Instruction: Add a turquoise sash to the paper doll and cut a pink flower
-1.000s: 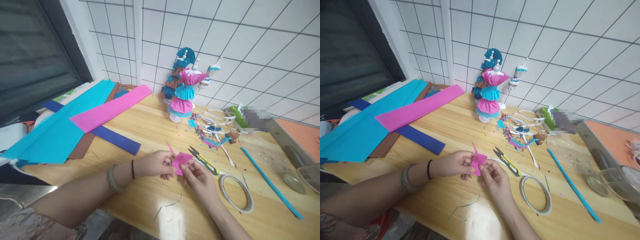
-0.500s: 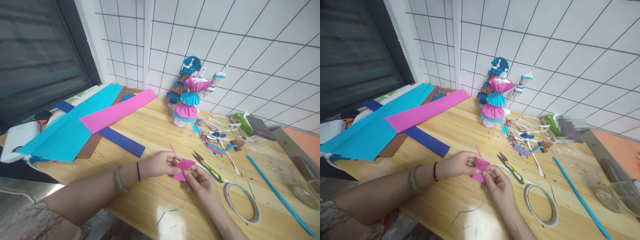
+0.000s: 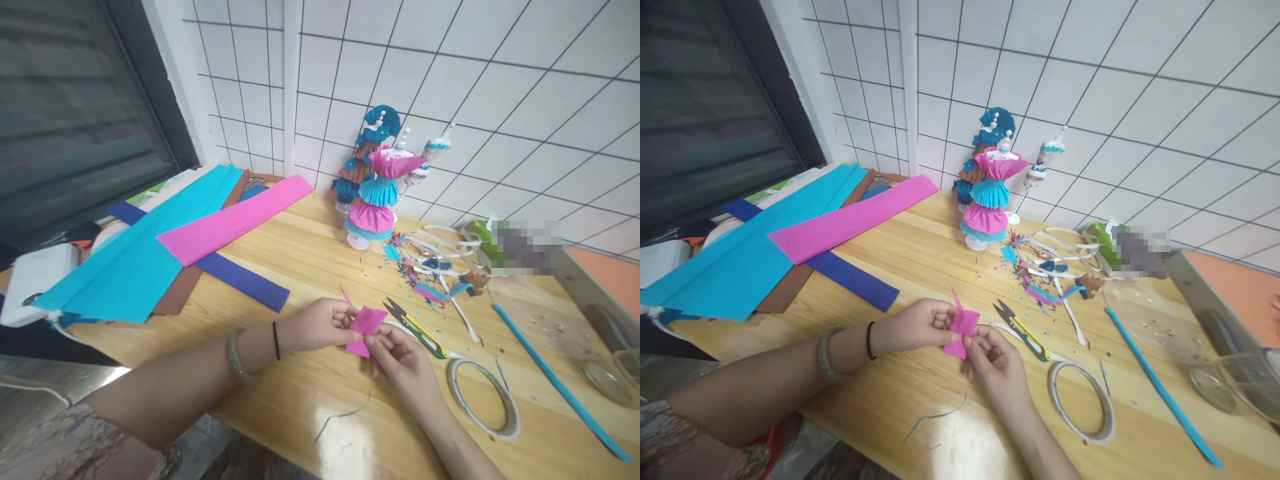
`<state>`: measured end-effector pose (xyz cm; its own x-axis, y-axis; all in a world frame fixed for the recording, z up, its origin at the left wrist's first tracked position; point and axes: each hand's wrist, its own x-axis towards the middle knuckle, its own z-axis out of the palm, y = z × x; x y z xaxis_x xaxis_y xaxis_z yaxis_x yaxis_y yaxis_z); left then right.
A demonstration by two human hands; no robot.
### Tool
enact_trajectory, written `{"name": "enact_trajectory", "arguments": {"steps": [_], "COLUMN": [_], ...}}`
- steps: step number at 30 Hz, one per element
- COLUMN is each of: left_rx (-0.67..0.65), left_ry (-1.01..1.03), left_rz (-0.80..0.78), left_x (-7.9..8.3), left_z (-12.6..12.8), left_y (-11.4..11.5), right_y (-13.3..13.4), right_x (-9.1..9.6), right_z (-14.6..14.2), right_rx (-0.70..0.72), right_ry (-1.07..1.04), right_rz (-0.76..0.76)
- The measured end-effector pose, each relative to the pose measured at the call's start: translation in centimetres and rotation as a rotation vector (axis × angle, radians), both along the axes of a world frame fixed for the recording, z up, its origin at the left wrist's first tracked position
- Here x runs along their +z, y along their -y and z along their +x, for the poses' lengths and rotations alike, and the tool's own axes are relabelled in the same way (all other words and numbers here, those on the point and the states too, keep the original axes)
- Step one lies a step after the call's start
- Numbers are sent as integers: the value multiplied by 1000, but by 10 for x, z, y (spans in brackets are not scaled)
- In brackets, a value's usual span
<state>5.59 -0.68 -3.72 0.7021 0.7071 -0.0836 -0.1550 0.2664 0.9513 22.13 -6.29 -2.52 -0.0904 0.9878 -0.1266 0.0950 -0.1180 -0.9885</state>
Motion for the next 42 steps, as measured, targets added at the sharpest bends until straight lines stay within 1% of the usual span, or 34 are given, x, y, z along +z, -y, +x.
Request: {"name": "enact_trajectory", "arguments": {"steps": [5,9,13,22,28,30,33,36,39,42], "left_rx": [22,44,46,29,19,12,29,61,65,75], "left_ry": [-33,-63,-59,-67,-38,-61,-130,-149,-129,-135], "left_rz": [36,53,76,31,55,48,15,-28,-62,-55], "left_x": [5,9,9,12,8,8,10,12,15,16], "left_z": [0,0,-1,-2,-2,-2,-3,-5,-6,-7], "left_y": [1,0,-1,-2,-2,-2,-3,-5,-6,-6], "right_y": [-1,-1,-2,-3,-4,-4,-5,-4,-2,1], "right_x": [4,8,10,10,9,8,5,2,1,3], "right_z": [-2,-3,-2,2,1,2,4,6,5,2], "right_rx": [-10,-16,-24,-7,15,16,-13,-53,-23,28], "right_ry": [-12,-69,-75,-98,-86,-80,-82,-112,-94,15], "right_rz": [-11,-44,-65,-70,-68,-65,-30,44,120,168]}}
